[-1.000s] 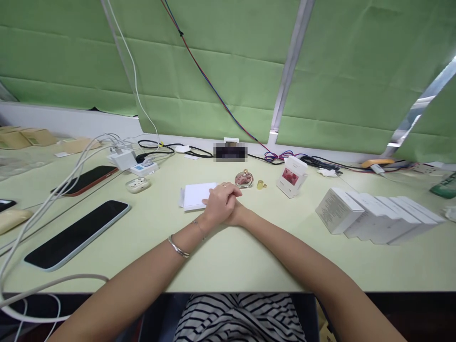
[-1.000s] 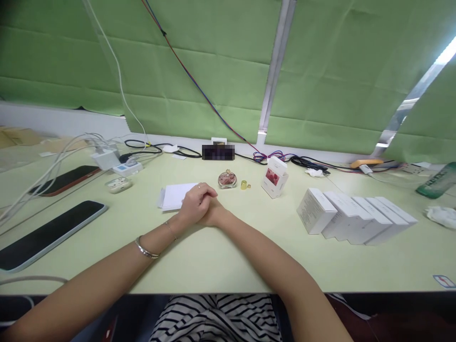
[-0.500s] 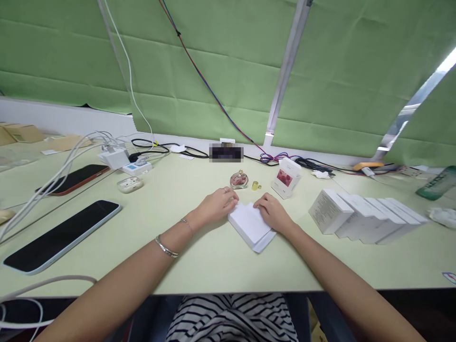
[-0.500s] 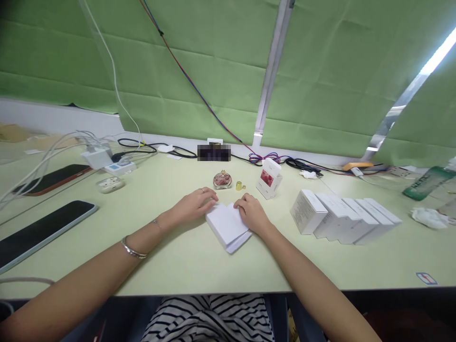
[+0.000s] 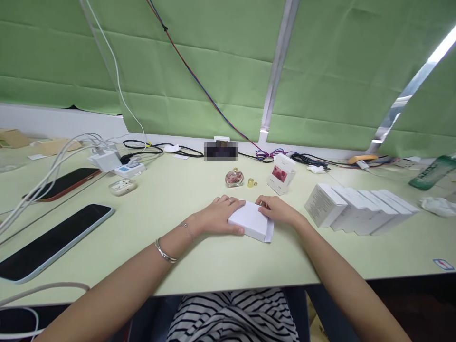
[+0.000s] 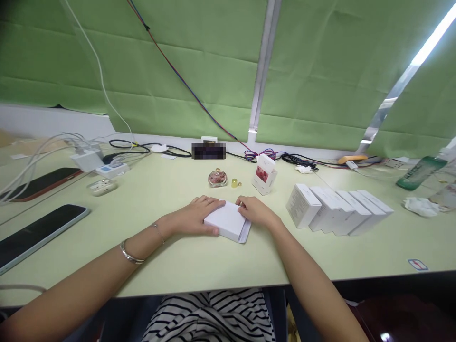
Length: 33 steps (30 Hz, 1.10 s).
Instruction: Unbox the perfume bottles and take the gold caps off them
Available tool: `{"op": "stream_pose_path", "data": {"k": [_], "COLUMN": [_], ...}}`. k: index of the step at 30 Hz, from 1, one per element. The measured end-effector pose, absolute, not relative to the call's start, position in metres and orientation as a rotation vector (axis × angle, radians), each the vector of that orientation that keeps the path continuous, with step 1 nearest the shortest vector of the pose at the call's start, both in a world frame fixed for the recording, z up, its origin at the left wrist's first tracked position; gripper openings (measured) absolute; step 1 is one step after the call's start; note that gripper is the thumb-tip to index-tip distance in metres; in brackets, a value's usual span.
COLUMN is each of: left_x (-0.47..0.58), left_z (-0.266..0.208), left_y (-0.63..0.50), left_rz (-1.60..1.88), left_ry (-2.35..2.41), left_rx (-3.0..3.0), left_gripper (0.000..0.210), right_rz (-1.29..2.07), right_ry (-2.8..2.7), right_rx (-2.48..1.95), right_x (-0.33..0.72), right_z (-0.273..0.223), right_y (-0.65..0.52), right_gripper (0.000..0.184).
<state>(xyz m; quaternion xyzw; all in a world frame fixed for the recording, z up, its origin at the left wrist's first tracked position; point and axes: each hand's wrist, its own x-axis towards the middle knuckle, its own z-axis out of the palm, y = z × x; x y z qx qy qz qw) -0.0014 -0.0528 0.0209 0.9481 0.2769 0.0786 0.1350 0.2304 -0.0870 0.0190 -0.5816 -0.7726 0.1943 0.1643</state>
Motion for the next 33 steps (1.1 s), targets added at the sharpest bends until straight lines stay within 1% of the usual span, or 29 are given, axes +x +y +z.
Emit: {"op": "stream_pose_path", "data": {"k": [4,6,7,8,11,12,13,14,15,18,21,24,25,26,28,30,33], "left_x": [-0.003,-0.004,-0.004,-0.003,-0.002,-0.002,-0.002,-0.002,-0.002,-0.002,-0.003,-0.004,-0.004,-0.005,-0.005,-0.006,-0.009], "left_z": [0.020,0.019,0.018,0.018,0.016,0.016,0.015,0.015,0.014,0.013,0.014,0.017,0.018,0.019,0.019,0.019,0.020], "left_y": [-0.051,-0.050,-0.050,-0.049,-0.049,-0.049,-0.048,-0.047,-0.046,-0.041,-0.038,-0.040,-0.041,-0.042,-0.042,-0.040,-0.037], "left_rz": [0.241,0.269,0.287,0.308,0.360,0.374,0.396,0.435,0.488,0.716,0.805,0.727,0.718,0.723,0.753,0.765,0.771], "left_ry": [0.997,1.077,1.105,1.128,1.153,1.136,1.108,1.070,1.026,0.905,0.741,0.588,0.558,0.543,0.554,0.573,0.515], "left_rx": [2.678,2.633,2.612,2.590,2.502,2.474,2.454,2.452,2.473,2.651,2.826,2.870,2.870,2.866,2.852,2.847,2.875], "left_gripper": [0.092,0.096,0.097,0.098,0.102,0.103,0.105,0.106,0.106,0.102,0.099,0.103,0.100,0.092,0.069,0.050,0.041], "right_rz": [0.528,0.591,0.635,0.677,0.752,0.761,0.764,0.765,0.768,0.822,0.864,0.718,0.657,0.601,0.497,0.389,0.320], "right_ry": [-2.112,-2.084,-2.092,-2.115,-2.202,-2.214,-2.206,-2.174,-2.122,-1.903,-1.809,-1.960,-2.024,-2.076,-2.145,-2.199,-2.296], "right_rx": [-1.528,-1.461,-1.438,-1.426,-1.421,-1.417,-1.406,-1.393,-1.377,-1.312,-1.254,-1.219,-1.203,-1.184,-1.145,-1.128,-1.176], "right_x": [0.226,0.226,0.227,0.227,0.228,0.228,0.228,0.228,0.228,0.228,0.228,0.227,0.227,0.226,0.225,0.225,0.228], "right_z": [0.017,0.018,0.018,0.019,0.018,0.017,0.016,0.016,0.015,0.015,0.020,0.025,0.026,0.026,0.026,0.025,0.024], "right_y": [-0.084,-0.084,-0.085,-0.086,-0.089,-0.089,-0.088,-0.088,-0.086,-0.083,-0.082,-0.085,-0.086,-0.087,-0.088,-0.088,-0.087], "right_gripper": [0.022,0.029,0.037,0.050,0.093,0.101,0.104,0.101,0.092,0.059,0.049,0.031,0.025,0.021,0.017,0.020,0.025]}}
